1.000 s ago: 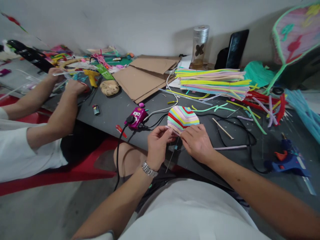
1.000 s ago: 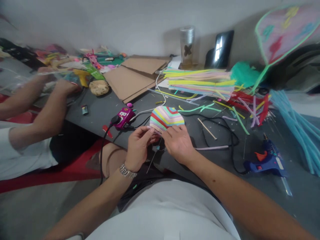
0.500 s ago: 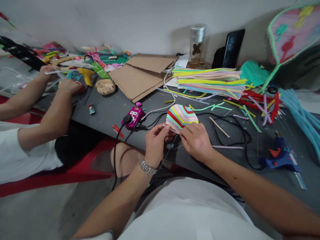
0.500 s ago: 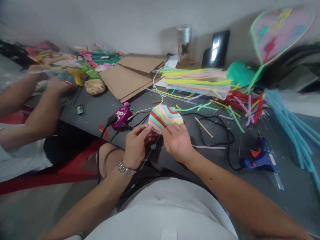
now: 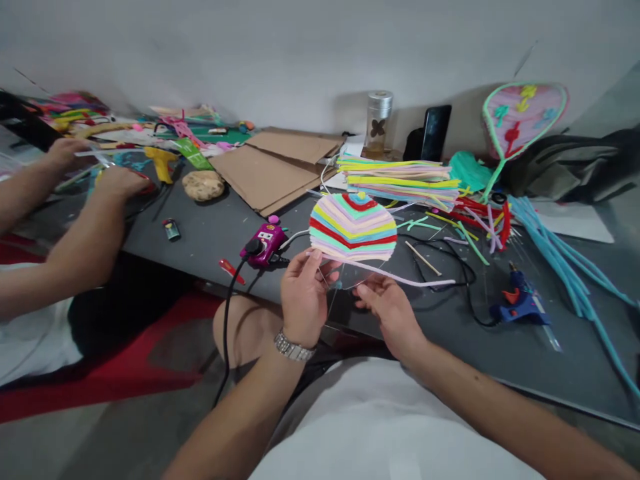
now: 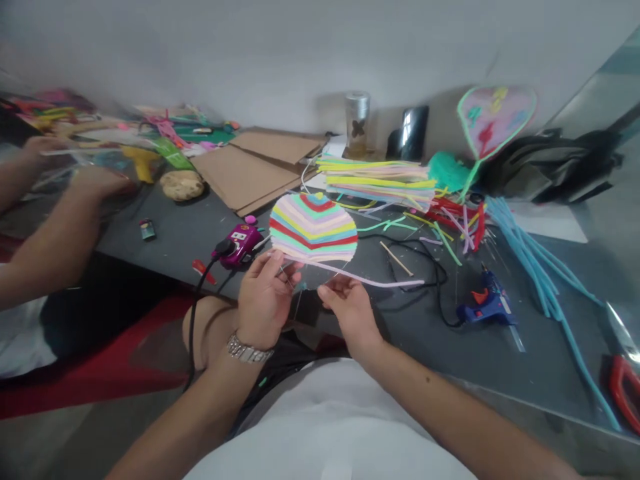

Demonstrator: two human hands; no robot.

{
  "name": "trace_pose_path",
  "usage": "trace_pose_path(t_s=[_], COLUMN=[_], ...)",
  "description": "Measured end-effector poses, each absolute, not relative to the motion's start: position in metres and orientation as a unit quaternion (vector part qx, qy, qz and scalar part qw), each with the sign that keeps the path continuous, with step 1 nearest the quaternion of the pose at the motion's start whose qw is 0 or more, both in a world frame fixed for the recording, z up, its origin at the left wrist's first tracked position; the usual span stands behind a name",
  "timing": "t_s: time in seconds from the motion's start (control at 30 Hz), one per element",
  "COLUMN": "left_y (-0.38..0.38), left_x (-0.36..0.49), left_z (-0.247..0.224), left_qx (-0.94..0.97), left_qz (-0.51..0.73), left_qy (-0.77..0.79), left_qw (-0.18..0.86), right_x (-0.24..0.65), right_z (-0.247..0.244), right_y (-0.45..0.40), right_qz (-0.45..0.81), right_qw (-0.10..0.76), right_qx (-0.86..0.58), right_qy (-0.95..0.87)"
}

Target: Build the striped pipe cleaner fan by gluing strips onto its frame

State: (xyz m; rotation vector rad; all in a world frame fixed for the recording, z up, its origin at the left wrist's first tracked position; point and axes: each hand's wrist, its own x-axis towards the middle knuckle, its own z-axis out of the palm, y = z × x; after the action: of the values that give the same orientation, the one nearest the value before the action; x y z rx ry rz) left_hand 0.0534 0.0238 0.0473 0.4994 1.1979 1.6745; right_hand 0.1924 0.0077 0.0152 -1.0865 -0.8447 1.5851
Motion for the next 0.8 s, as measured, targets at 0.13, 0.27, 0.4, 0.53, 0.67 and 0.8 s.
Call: trace_pose_path(t_s=[0.13, 0.27, 0.4, 0.53, 0.67, 0.8], left_y=[0.015, 0.008, 0.005, 0.007, 0.009, 0.01], left_x=[0.061, 0.069, 0.073, 0.073, 0.073, 0.072], left_z=[0.053, 0.05, 0.044, 0.04, 0.038, 0.037], left_qx=[0.198, 0.206, 0.208, 0.195, 0.199, 0.202], left_qz=[0.683, 0.687, 0.692, 0.694, 0.689, 0.696], left_qy=[0.474, 0.466, 0.463, 0.462, 0.481, 0.487], left_qw=[0.52, 0.518, 0.514, 0.517, 0.504, 0.487], right_x=[0.179, 0.175, 0.179, 0.184, 0.186, 0.186], right_z=[0.026, 0.028, 0.022, 0.017, 0.013, 0.012], right_y=[0.019, 0.026, 0.025, 0.025, 0.027, 0.03], right_qz=[0.661, 0.629, 0.634, 0.651, 0.654, 0.661], right_qw=[0.571, 0.61, 0.595, 0.574, 0.562, 0.562], right_qx=[-0.362, -0.382, -0.387, -0.373, -0.368, -0.344], right_qy=[-0.326, -0.292, -0.307, -0.329, -0.348, -0.359])
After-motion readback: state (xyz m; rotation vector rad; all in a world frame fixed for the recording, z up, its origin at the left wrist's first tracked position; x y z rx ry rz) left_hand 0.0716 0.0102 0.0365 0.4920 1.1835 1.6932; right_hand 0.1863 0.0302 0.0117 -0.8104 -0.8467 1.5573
